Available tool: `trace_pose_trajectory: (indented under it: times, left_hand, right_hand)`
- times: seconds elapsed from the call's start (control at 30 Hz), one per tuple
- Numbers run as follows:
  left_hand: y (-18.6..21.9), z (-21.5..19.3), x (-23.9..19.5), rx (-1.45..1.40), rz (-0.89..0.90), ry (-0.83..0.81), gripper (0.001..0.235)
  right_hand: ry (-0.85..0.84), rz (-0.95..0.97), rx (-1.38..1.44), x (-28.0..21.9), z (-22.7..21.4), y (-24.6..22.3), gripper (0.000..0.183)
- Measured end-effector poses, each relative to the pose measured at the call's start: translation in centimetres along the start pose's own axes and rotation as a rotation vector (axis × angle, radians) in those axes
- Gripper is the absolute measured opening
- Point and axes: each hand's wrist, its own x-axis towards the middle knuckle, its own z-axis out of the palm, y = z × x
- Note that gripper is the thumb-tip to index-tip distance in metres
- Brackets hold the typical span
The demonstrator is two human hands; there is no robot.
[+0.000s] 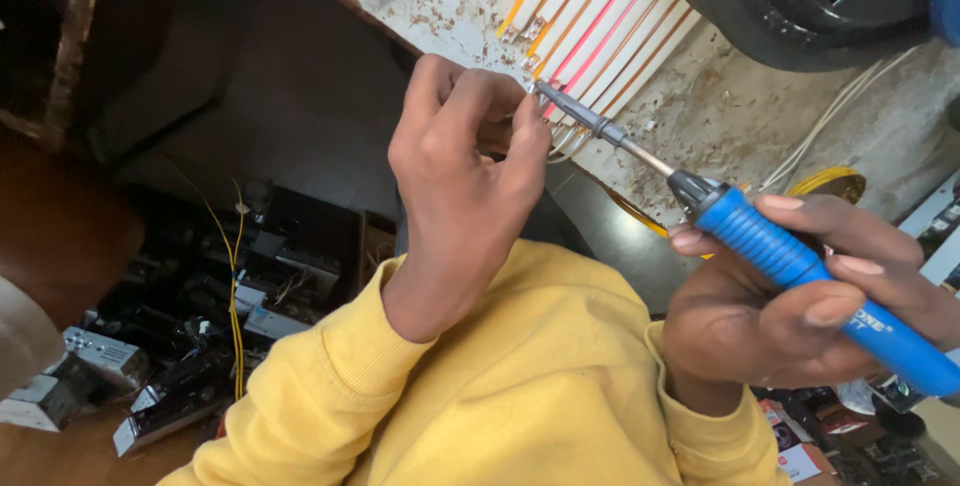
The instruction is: The person solders multiple white wires to a circuit board using a soldering iron and solder wire. They repeatedly strip wire ends with pliers, apply solder to the connections, and place the finished wires on the workbench.
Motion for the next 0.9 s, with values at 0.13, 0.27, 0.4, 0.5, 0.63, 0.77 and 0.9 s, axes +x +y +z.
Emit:
trace_pose_trajectory:
  times: [0.13, 0.27, 0.4, 0.5, 0.63, 0.77, 0.9]
  left_hand:
    - [0.08, -0.03, 0.19, 0.007, 0.001, -0.003, 0.006]
    - [0.12, -0.02, 0.33, 0.020, -0.013, -0.010, 0.006]
    - [0.08, 0.03, 0.43, 0.039, -0.017, -0.013, 0.006]
    - [0.15, 0.15, 0.41, 0.024, 0.005, -0.004, 0.006]
    - [0.14, 0.10, 0.58, 0.031, -0.004, -0.008, 0.007]
    - [0.17, 0.03, 0.53, 0.033, -0.024, -0.014, 0.009]
    - [0.27, 0.06, 0.65, 0.005, -0.066, -0.009, 0.011]
  right_hand:
    - [-0.078, -0.039, -0.020, 0.18, -0.15, -0.10, 0.040]
    - [-0.068, -0.072, -0.060, 0.14, -0.34, -0.08, 0.040]
    - [0.002, -0.100, -0.123, 0.66, -0.66, 0.24, 0.044]
    - [-0.042, -0.093, -0.125, 0.53, -0.60, 0.10, 0.045]
    - [-0.054, -0.072, -0.048, -0.03, 0.22, 0.04, 0.043]
    - [-0.060, -0.091, -0.075, -0.06, 0.05, 0.09, 0.041]
    - [-0.037, -0.145, -0.165, 0.29, -0.15, 0.32, 0.038]
